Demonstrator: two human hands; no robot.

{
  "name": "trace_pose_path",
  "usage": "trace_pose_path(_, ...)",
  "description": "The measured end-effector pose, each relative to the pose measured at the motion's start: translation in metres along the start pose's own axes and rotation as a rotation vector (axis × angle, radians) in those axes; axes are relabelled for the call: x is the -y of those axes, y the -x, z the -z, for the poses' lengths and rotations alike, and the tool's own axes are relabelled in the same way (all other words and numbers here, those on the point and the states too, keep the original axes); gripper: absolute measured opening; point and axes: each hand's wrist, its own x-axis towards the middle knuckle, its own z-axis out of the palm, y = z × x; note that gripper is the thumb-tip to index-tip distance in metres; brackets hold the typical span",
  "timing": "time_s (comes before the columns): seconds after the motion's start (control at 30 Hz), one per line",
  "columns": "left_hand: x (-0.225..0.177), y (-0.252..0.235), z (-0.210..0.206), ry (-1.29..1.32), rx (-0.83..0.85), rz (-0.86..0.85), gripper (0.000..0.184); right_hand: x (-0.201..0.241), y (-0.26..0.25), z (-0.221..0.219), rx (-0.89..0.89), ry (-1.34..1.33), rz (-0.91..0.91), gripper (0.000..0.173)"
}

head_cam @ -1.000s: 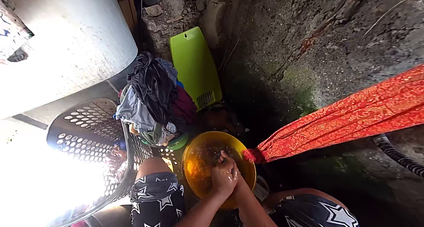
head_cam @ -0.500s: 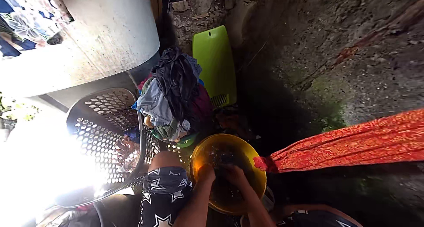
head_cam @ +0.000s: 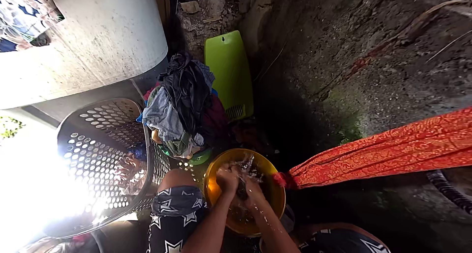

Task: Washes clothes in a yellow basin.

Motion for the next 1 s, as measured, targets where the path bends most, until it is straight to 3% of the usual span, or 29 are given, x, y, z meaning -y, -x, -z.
trace_pose_path(0.07,0.001,0.008,-0.002,-0.007,-0.001,-0.076,0.026,0.005,0.002,0.001,-0.036,0.056,-0.030,0.033)
trace_pose_path(0.17,0.005,0.039,-0.024,0.092,-0.049,-0.496,0.018,0.034,0.017,0.014,-0.005,0.182,-0.063,0.034)
trace_pose_path(0.2,0.007,0.036,-0.027,0.173,-0.044,-0.479,0.019,0.032,0.011,0.013,-0.068,0.092,-0.050,0.033)
trace_pose_path(0.27,0.011,0.007,-0.021,0.291,-0.013,-0.210,0.027,0.040,0.000,0.001,-0.152,-0.140,-0.024,0.029)
trace_pose_path(0.3,0.016,-0.010,-0.018,0.317,0.017,-0.064,0.035,0.057,0.001,-0.007,-0.138,-0.237,-0.011,0.030)
trace_pose_path(0.37,0.034,-0.028,-0.021,0.296,0.104,0.063,0.049,0.102,0.009,-0.023,-0.077,-0.354,0.045,0.025)
trace_pose_path(0.47,0.052,-0.016,-0.028,-0.195,0.397,-0.105,0.043,0.171,0.013,-0.037,-0.016,-0.344,0.254,0.021)
trace_pose_path(0.53,0.057,-0.004,-0.034,-0.577,0.662,-0.194,0.058,0.212,0.009,-0.040,-0.020,-0.249,0.416,0.020)
trace_pose_path(0.63,0.053,0.014,-0.031,-0.863,0.879,-0.122,0.048,0.246,-0.007,-0.029,0.000,-0.077,0.580,0.037)
trace_pose_path(0.73,0.054,0.012,-0.026,-0.861,0.898,-0.080,0.045,0.223,-0.028,-0.001,-0.026,0.250,0.503,0.069)
trace_pose_path(0.77,0.053,0.008,-0.024,-0.804,0.862,-0.104,0.044,0.201,-0.033,0.013,-0.020,0.388,0.465,0.071)
trace_pose_path(0.83,0.043,-0.004,-0.018,-0.629,0.814,-0.202,0.042,0.155,-0.037,0.036,0.154,0.715,0.392,0.053)
trace_pose_path(0.9,0.012,-0.006,-0.002,-0.400,0.778,-0.272,0.042,0.116,-0.031,0.049,0.422,1.111,0.177,0.042)
trace_pose_path(0.93,-0.005,-0.003,0.010,-0.295,0.745,-0.306,0.039,0.098,-0.026,0.053,0.474,1.288,0.092,0.042)
trace_pose_path(1.0,-0.032,0.008,0.035,-0.049,0.644,-0.442,0.025,0.067,-0.009,0.059,0.400,1.478,-0.013,0.048)
